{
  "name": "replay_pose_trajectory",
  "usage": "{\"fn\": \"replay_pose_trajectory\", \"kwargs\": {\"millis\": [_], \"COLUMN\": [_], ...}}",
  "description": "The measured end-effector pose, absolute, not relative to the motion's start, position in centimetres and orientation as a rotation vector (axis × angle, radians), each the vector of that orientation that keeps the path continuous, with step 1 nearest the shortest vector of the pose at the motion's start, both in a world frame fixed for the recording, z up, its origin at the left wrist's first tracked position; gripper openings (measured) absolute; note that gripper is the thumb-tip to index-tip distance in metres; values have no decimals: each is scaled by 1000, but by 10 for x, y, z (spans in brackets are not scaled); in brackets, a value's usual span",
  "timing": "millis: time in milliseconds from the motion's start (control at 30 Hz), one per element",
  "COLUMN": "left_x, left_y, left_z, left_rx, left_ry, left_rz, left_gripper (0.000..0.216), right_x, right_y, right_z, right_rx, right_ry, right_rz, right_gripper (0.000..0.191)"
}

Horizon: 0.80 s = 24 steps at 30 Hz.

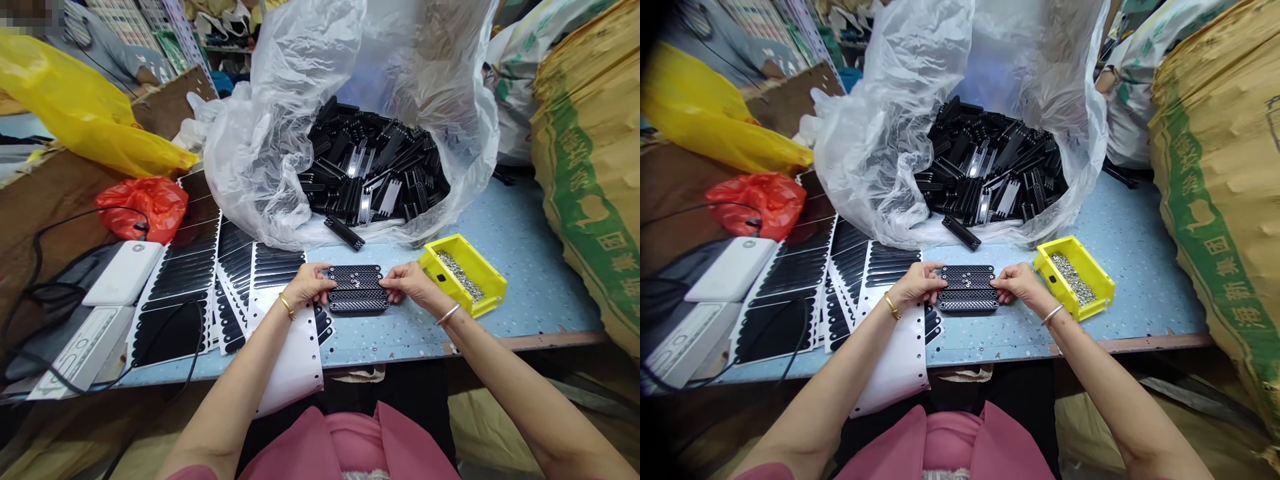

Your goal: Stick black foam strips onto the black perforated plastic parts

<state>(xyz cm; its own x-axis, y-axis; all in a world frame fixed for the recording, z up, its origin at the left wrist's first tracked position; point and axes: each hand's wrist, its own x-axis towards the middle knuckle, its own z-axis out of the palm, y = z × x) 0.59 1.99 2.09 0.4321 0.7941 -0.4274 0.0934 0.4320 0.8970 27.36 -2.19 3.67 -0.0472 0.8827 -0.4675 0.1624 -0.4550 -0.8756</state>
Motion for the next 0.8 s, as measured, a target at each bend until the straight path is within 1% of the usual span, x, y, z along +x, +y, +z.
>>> {"fn": "replay_pose_trajectory", "kwargs": {"millis": [167, 300, 800], "left_x": [14, 17, 15], "left_y": [14, 11, 8], "left_z": [32, 39, 39], "left_rx": [1009, 999, 1075], "left_ry": [1146, 1166, 1209], "left_rz": [604, 611, 598], "left_gripper": [78, 71, 56], "right_x": [274, 274, 279], "right_y": [-21, -21, -24], "right_z": [35, 34, 31], "right_rx": [-1628, -1631, -1585], "right_ry": [-1110, -1093, -1141], "right_rz": [1562, 1568, 1572], "right_gripper": [40, 40, 43]}}
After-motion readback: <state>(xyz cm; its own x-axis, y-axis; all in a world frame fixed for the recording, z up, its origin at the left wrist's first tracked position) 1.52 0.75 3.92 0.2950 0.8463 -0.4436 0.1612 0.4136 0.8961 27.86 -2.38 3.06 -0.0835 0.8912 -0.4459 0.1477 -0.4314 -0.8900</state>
